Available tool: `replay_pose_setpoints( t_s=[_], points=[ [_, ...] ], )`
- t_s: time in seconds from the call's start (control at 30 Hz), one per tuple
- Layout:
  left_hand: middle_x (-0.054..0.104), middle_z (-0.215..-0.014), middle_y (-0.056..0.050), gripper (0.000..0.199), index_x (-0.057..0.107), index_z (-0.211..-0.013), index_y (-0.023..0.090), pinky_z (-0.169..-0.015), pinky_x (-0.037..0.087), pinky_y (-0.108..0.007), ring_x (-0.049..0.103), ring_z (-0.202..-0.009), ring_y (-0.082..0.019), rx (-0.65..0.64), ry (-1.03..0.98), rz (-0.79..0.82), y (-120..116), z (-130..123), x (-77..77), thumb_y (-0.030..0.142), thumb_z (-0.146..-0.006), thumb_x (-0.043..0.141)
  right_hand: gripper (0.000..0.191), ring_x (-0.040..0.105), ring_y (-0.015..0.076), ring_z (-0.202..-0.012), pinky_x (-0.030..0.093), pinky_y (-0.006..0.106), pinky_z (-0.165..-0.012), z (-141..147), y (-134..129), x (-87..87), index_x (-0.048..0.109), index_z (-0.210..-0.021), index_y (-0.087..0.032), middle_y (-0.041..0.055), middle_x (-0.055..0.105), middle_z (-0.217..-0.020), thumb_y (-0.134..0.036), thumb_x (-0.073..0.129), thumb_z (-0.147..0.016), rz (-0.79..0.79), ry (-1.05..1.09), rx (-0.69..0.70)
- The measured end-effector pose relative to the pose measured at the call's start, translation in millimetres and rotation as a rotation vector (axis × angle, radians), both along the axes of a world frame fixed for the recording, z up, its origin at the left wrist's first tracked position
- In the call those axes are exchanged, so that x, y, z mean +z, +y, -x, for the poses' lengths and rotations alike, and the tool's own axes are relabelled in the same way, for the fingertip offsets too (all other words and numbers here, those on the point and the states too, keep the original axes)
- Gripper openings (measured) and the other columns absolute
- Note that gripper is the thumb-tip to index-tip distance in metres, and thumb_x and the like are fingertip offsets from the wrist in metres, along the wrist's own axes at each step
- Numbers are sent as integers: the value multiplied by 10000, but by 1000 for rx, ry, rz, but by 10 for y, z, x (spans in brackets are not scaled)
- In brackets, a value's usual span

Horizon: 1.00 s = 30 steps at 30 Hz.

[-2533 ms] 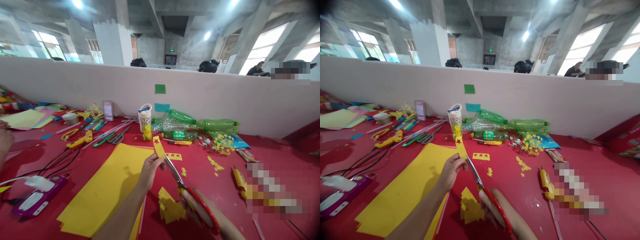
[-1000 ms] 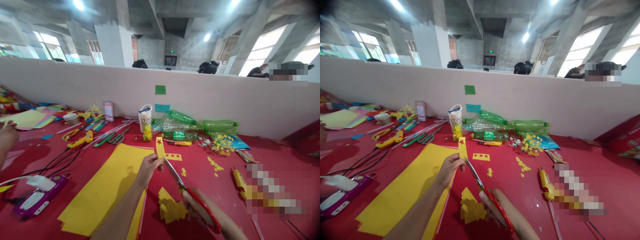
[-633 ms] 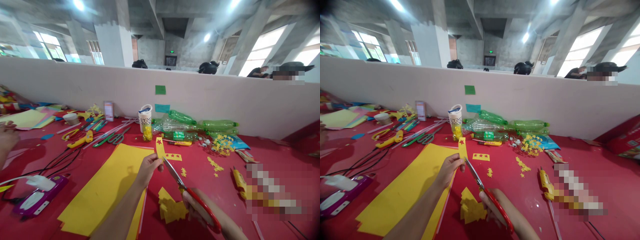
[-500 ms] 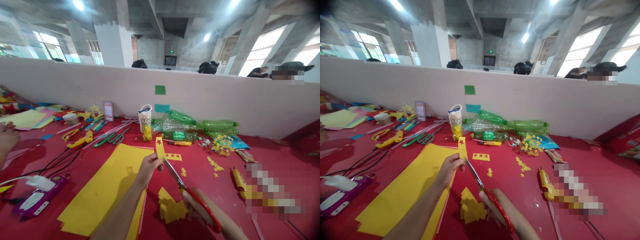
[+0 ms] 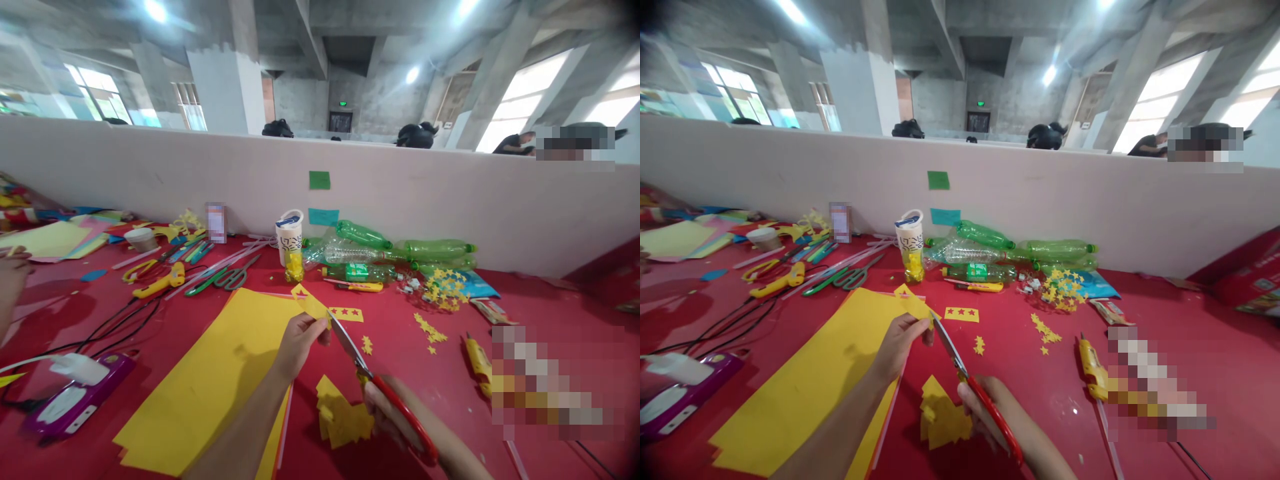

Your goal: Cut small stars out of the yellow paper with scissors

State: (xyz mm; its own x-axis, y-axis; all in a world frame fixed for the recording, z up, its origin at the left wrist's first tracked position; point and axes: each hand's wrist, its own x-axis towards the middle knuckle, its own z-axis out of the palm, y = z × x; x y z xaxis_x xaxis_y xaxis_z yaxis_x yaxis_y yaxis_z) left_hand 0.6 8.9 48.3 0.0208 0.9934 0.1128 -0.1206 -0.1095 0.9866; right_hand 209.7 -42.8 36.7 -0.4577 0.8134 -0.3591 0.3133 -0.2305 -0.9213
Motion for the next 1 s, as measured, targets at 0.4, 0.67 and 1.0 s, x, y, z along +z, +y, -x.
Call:
replay_pose_setpoints(
  t_s=[0.4, 0.67, 1.0],
  points=[
    [587, -486, -7, 296, 619, -516, 151, -585, 413, -253, 528, -505, -128, 14, -12, 34, 10, -40, -16, 297, -772, 589, 578, 316, 33, -310, 248, 159, -313, 50, -42, 62, 451, -705, -189, -92, 392, -438, -766, 423, -729, -19, 37, -18],
    [586, -494, -4, 287, 619, -533, 150, -588, 414, -249, 532, -510, -124, 4, -12, 38, 8, -37, -29, 283, -784, 581, 563, 305, 40, -275, 236, 165, -317, 55, -26, -16, 449, -687, -188, -108, 367, -364, -741, 387, -773, -16, 66, -4],
    [585, -501, 1, 288, 619, -549, 142, -595, 408, -242, 530, -518, -118, -7, -25, 38, 15, -39, -43, 280, -797, 570, 556, 291, 46, -256, 268, 175, -323, 78, -35, -55, 434, -667, -196, -118, 333, -347, -743, 400, -763, 29, 63, -54]
  ],
)
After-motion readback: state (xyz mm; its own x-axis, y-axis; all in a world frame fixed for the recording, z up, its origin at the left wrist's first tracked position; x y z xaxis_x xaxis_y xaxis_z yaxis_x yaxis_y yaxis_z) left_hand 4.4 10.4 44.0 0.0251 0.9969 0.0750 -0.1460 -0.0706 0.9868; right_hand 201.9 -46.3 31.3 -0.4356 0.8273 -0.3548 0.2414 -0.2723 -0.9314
